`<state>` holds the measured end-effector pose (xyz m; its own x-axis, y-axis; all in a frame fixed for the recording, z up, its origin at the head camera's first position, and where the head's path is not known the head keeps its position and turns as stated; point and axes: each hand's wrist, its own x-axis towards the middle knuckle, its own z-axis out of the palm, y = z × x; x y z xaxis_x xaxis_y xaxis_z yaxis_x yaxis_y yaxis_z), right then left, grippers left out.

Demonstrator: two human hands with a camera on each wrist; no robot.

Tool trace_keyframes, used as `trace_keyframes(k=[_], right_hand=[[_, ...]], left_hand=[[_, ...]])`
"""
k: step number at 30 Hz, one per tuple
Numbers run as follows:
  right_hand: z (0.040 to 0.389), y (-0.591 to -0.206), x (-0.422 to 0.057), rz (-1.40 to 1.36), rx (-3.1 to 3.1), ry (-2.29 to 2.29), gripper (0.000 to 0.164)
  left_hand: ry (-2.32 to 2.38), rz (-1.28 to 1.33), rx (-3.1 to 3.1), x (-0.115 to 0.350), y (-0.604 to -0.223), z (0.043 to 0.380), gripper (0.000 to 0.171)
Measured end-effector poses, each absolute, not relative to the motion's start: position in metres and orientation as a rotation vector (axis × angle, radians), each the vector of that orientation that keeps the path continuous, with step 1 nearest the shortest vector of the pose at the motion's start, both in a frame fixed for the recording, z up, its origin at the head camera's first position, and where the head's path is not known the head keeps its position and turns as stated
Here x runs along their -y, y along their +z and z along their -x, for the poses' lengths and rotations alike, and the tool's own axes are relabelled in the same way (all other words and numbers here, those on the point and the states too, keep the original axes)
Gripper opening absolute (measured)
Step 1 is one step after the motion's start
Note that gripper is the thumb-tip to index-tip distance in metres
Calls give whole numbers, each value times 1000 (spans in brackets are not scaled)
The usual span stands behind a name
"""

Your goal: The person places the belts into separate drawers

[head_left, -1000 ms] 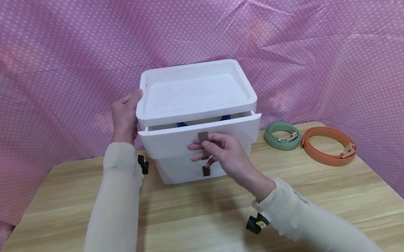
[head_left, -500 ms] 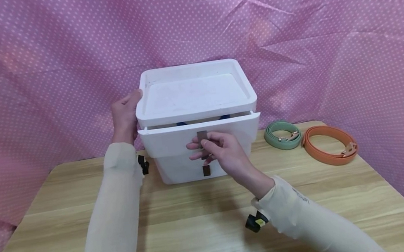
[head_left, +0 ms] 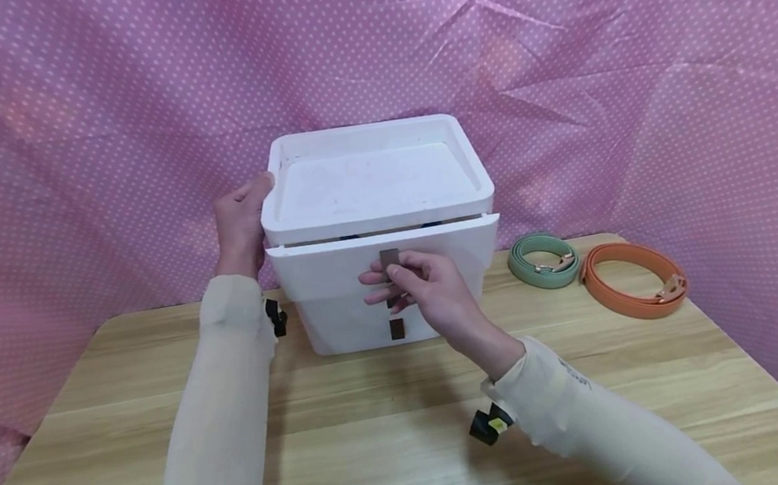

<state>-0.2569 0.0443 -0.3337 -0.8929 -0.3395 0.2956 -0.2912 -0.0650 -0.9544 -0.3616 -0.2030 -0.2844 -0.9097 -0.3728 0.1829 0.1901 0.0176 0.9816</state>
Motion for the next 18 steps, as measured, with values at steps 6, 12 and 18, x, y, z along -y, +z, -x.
trace_keyframes(k=[6, 12, 18], right_hand=[[258, -333, -43, 716, -2130, -2156, 20], [259, -335, -43, 735, -2140, -2157, 20], [261, -335, -44, 752, -2160, -2151, 21]], left_hand=[[-1951, -190, 1909, 203, -285, 361, 46], [-1972, -193, 1888, 202, -285, 360, 45], [-1986, -189, 1861, 201, -285, 360, 42]])
